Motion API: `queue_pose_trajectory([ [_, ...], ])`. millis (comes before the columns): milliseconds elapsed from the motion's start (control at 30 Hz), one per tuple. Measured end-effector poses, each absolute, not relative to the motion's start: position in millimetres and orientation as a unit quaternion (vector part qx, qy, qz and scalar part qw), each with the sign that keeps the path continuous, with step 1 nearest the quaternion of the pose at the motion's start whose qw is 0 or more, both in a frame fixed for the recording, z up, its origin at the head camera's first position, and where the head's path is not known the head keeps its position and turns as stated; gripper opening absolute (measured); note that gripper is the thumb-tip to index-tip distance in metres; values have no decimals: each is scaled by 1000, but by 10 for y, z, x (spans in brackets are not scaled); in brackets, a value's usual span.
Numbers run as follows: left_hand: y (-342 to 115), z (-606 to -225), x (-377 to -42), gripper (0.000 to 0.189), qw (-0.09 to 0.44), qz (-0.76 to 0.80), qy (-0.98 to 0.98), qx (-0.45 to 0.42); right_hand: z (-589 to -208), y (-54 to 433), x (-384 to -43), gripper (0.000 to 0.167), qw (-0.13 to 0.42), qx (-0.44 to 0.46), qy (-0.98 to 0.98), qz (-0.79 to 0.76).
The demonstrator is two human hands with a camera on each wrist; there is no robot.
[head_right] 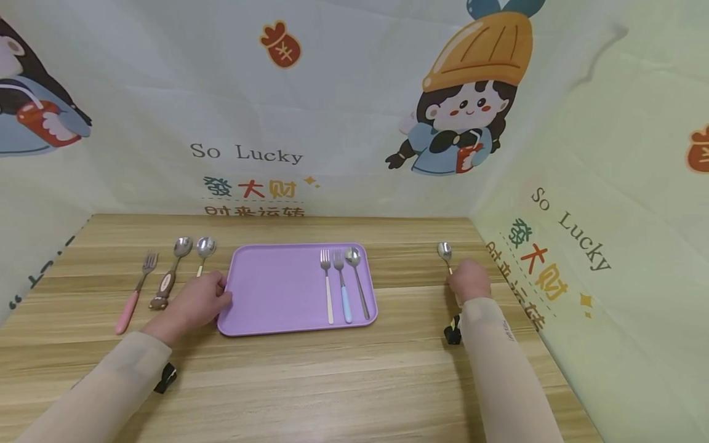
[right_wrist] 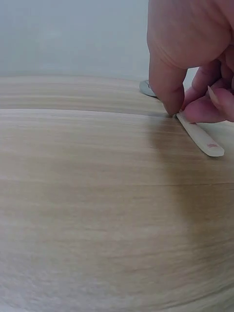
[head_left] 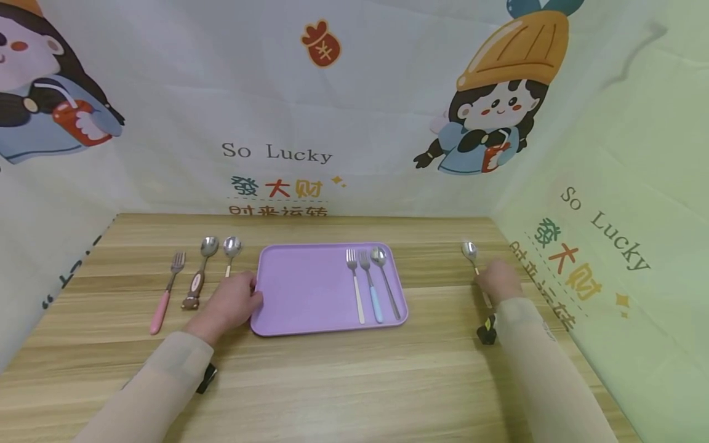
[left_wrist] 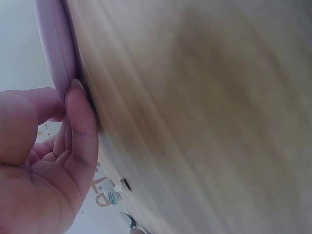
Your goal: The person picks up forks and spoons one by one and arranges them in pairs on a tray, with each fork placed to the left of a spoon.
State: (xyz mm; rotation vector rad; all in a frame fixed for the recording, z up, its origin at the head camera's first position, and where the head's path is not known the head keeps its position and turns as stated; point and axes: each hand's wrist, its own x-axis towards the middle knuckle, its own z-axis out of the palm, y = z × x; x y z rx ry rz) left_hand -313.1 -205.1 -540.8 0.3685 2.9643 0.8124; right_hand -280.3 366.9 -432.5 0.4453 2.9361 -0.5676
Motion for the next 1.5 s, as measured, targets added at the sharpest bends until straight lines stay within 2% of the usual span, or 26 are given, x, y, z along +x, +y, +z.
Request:
queue_pose_trajectory([
  [367, -2040, -5399, -3107, 14, 26, 264, 957, 120, -4290, 3671, -2760, 24, 76, 162, 953, -245],
  [567, -2023, -5402, -3104, 15, 24, 264, 957, 121, -4280, 3637, -2760, 29, 108, 176, 923, -324],
  [700, -2023, -5408, -3109, 14, 25, 265, 956, 121, -4253, 3537, -2765, 26, 117, 163, 903, -380],
  [900, -2045, -5406, -3119, 13, 23, 266, 956, 119, -4088, 3134, -2796, 20, 145, 122, 875, -445],
  [1500, -2062, -5396, -3124, 14, 26, 267, 956, 121, -4036, 1689, -2736, 19, 195, 24, 897, -396],
])
